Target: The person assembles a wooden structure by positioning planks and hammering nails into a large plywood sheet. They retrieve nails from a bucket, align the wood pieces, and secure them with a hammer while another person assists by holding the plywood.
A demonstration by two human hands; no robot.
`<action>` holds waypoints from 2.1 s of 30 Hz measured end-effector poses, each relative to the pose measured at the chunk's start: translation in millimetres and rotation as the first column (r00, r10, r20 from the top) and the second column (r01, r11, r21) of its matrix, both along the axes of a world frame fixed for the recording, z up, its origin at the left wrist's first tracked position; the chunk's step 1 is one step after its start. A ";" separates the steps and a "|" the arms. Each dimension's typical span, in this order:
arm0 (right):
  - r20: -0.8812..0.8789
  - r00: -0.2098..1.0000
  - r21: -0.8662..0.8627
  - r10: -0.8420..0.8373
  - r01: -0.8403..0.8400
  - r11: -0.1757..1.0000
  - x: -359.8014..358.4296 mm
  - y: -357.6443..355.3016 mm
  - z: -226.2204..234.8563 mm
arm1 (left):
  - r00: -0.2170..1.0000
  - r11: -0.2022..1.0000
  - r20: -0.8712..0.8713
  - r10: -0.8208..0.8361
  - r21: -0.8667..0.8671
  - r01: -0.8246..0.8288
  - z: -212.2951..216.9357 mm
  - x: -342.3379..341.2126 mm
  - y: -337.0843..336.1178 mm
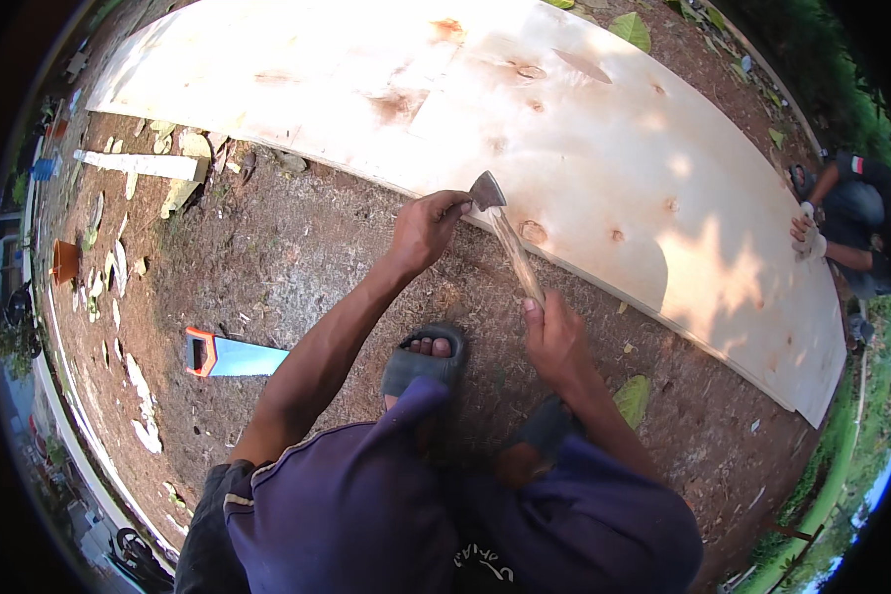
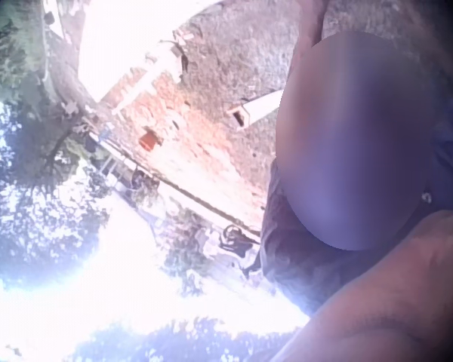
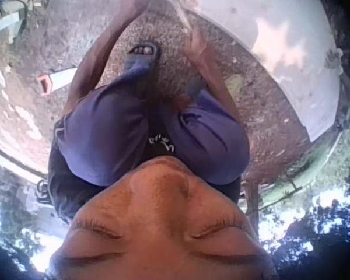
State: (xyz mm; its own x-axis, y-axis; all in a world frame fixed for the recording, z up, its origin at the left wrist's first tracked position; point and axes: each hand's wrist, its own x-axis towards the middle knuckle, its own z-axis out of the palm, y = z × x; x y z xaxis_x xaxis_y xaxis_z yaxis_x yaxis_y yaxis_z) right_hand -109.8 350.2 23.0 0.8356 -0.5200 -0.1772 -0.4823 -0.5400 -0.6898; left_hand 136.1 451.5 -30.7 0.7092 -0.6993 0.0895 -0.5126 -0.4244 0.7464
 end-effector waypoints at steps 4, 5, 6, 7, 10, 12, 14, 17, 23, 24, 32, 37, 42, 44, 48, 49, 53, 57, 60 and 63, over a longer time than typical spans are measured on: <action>-0.027 0.996 0.096 -0.079 0.082 0.992 3.5 -4.7 31.0 | 0.968 0.980 0.153 0.197 -0.011 -0.198 8.0 30.7 -6.5; 0.022 0.996 0.083 -0.084 0.082 0.993 5.7 -8.7 42.3 | 0.957 0.978 0.220 0.189 0.046 -0.204 10.9 42.5 -17.3; 0.077 0.994 0.081 -0.076 0.070 0.994 12.3 -11.4 52.3 | 0.938 0.968 0.294 0.184 0.112 -0.225 14.9 54.5 -20.0; 0.132 0.989 0.079 -0.069 0.059 0.995 17.0 -12.7 62.7 | 0.940 0.967 0.318 0.128 0.172 -0.190 11.3 64.0 -19.4; 0.343 0.937 -0.006 -0.062 0.068 0.998 28.7 -12.1 98.5 | 0.935 0.945 0.354 0.014 0.302 -0.128 -1.2 80.3 -17.0; 0.435 0.896 0.033 -0.090 0.083 0.996 22.1 -8.1 99.1 | 0.940 0.937 0.341 -0.004 0.330 -0.115 -4.8 78.6 -20.3; 0.435 0.899 -0.014 -0.060 0.073 0.997 20.5 -7.5 84.7 | 0.938 0.948 0.347 0.006 0.297 -0.115 -5.8 77.9 -23.4; 0.139 0.990 -0.109 0.025 -0.009 0.994 17.0 -7.8 16.6 | 0.959 0.946 0.283 -0.007 0.311 -0.085 -4.2 71.7 -25.2; 0.212 0.977 -0.005 -0.011 0.012 1.000 29.7 -2.6 54.3 | 0.961 0.940 0.273 0.035 0.317 -0.124 -4.2 79.4 -16.0; 0.358 0.933 -0.037 -0.034 0.051 0.998 26.7 1.0 69.8 | 0.966 0.938 0.256 0.029 0.327 -0.115 -5.6 77.2 -16.5; -0.206 0.978 0.011 -0.002 0.005 1.000 14.8 -8.6 -26.4 | 0.950 0.946 0.311 0.015 0.304 -0.115 -6.7 75.2 -24.9; 0.404 0.905 0.102 -0.131 0.098 0.990 22.6 7.7 61.7 | 0.940 0.942 0.340 0.032 0.304 -0.142 -11.5 80.1 -14.1; 0.232 0.973 -0.154 -0.008 0.045 0.987 0.5 1.9 -12.6 | 0.951 0.959 0.308 0.018 0.262 -0.103 -9.4 74.2 -26.5; -0.076 0.997 -0.081 0.005 -0.012 0.997 11.7 -2.6 -22.4 | 0.951 0.957 0.309 0.023 0.268 -0.111 -6.6 75.5 -26.5; 0.104 0.990 0.084 -0.091 0.083 0.993 22.2 11.8 33.6 | 0.956 0.934 0.292 0.028 0.334 -0.129 -11.2 72.2 -12.6; 0.301 0.948 0.087 -0.100 0.077 0.993 25.2 11.0 43.9 | 0.950 0.932 0.310 0.033 0.334 -0.142 -4.9 79.3 -14.3; 0.554 0.832 -0.069 -0.027 0.079 0.994 -3.3 7.5 5.4 | 0.968 0.936 0.246 0.048 0.327 -0.130 -0.8 72.1 -29.9; -0.080 0.997 -0.047 -0.016 0.012 0.999 9.6 2.3 -34.3 | 0.959 0.941 0.281 0.047 0.310 -0.137 -4.1 74.8 -25.8; 0.095 0.992 0.069 -0.085 0.078 0.995 19.9 17.1 19.2 | 0.962 0.936 0.270 0.042 0.327 -0.132 -11.9 70.3 -11.2; 0.435 0.887 0.177 -0.155 0.084 0.981 7.4 17.7 37.6 | 0.959 0.944 0.279 0.053 0.300 -0.140 -8.5 72.8 -15.1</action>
